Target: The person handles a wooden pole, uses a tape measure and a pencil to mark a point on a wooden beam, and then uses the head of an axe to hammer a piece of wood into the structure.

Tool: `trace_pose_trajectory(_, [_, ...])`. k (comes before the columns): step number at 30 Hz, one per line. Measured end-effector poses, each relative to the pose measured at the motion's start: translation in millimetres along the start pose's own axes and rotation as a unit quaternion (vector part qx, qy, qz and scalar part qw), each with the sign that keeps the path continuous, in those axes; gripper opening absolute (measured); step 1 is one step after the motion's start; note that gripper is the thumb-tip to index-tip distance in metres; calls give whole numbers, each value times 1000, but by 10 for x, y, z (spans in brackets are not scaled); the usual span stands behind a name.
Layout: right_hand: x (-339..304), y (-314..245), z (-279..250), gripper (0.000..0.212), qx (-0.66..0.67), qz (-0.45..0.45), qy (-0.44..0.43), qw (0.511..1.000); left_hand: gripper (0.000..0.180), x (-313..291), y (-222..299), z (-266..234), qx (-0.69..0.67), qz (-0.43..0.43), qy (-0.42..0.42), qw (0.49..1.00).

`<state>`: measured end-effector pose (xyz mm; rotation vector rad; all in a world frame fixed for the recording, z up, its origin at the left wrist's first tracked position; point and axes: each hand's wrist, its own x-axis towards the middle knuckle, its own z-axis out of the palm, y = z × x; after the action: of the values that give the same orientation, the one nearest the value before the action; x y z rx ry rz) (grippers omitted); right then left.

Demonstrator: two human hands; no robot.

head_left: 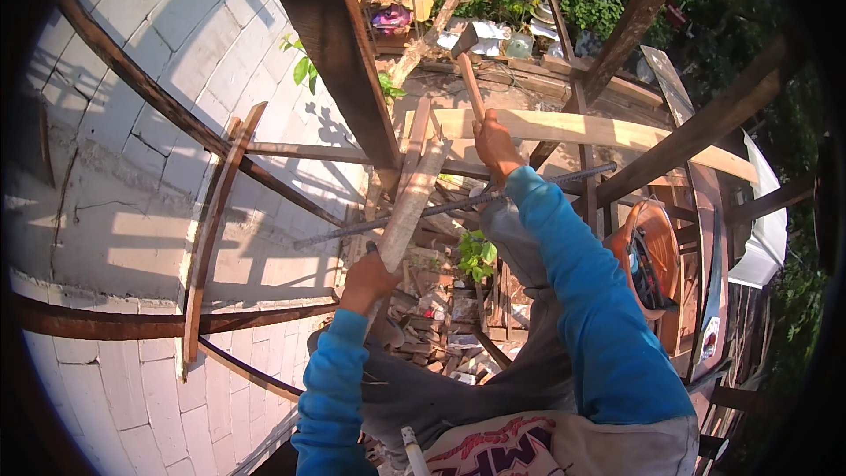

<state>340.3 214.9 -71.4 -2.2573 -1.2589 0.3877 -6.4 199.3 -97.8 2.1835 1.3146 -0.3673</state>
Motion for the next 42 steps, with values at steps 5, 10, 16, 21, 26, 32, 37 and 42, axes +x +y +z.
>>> trace_pose_trajectory(5, [35,-135,-192,41,116,168,-248,947,66,37,-105,103,-7,7,4,1000])
trace_pose_trajectory(10, [-26,-406,-233,31,240,93,21,966,67,-29,-46,27,-10,-12,-15,1000])
trace_pose_trajectory(16, [201,353,203,36,-39,14,-225,974,69,-17,-29,39,-4,-8,6,1000])
trace_pose_trajectory(21, [150,-99,-275,28,117,140,-95,979,71,-36,-8,14,-6,-17,-13,1000])
trace_pose_trajectory(26, [174,204,214,29,-8,-43,106,993,65,-9,83,-18,11,-12,12,1000])
trace_pose_trajectory(32, [21,-235,-203,30,52,112,-271,955,65,-57,58,-61,-31,-39,-29,998])
trace_pose_trajectory(37, [85,-320,-86,30,138,23,125,982,68,-37,77,-54,-11,-16,-3,1000])
trace_pose_trajectory(42, [-316,-78,81,79,-115,-70,-163,977,79,-56,15,4,-15,-18,-6,1000])
